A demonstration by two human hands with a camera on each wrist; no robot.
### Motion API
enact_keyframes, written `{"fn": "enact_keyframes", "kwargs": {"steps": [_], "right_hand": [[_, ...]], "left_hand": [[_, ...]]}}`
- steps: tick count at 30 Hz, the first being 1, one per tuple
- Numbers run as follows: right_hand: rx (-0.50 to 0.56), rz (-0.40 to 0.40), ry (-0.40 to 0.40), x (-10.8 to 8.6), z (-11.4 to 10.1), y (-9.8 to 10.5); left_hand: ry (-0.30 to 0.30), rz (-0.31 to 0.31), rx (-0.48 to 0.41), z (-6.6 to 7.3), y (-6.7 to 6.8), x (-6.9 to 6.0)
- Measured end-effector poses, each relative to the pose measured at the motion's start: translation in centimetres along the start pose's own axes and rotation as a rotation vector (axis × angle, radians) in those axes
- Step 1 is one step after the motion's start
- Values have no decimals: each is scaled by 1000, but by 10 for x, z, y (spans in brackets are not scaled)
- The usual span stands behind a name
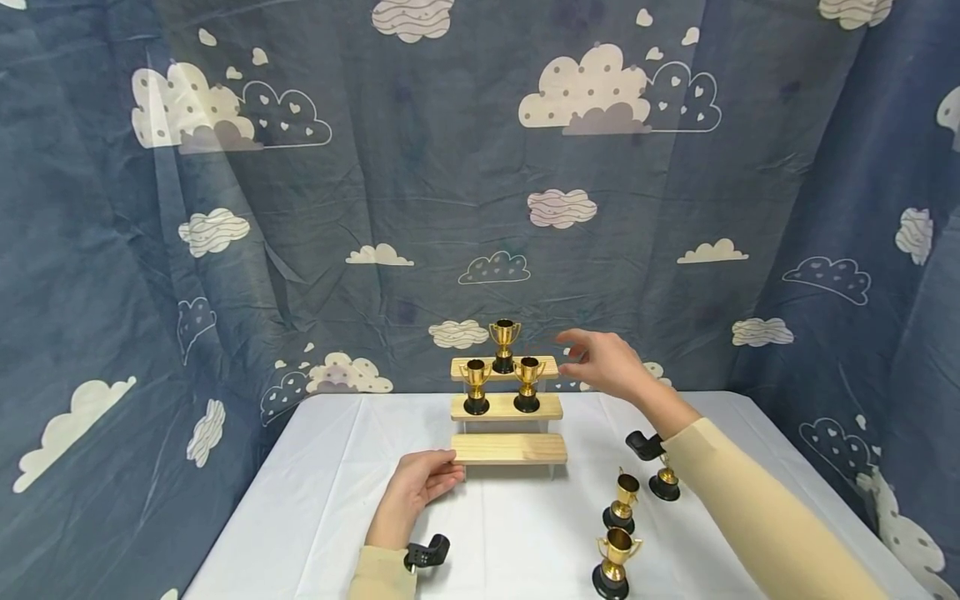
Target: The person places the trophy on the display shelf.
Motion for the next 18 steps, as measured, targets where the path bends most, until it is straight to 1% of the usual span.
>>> {"fn": "enact_keyframes", "kwargs": {"steps": [6, 12, 18], "right_hand": [[12, 24, -23, -14, 10, 9], [38, 29, -68, -32, 20, 16], [54, 58, -97, -51, 30, 18]], "left_hand": [[-9, -1, -4, 0, 1, 0], [-5, 0, -2, -1, 1, 0], [7, 15, 9, -2, 1, 2]]}}
Point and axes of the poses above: each hand's wrist, its own x-axis towards the middle knuckle, its own y-axis out of the back of the hand, z = x × y, the point moved 2 cm from there along x, towards the middle knuckle, and after that the axes turned 5 degrees about -x, right-handed, at the moved point
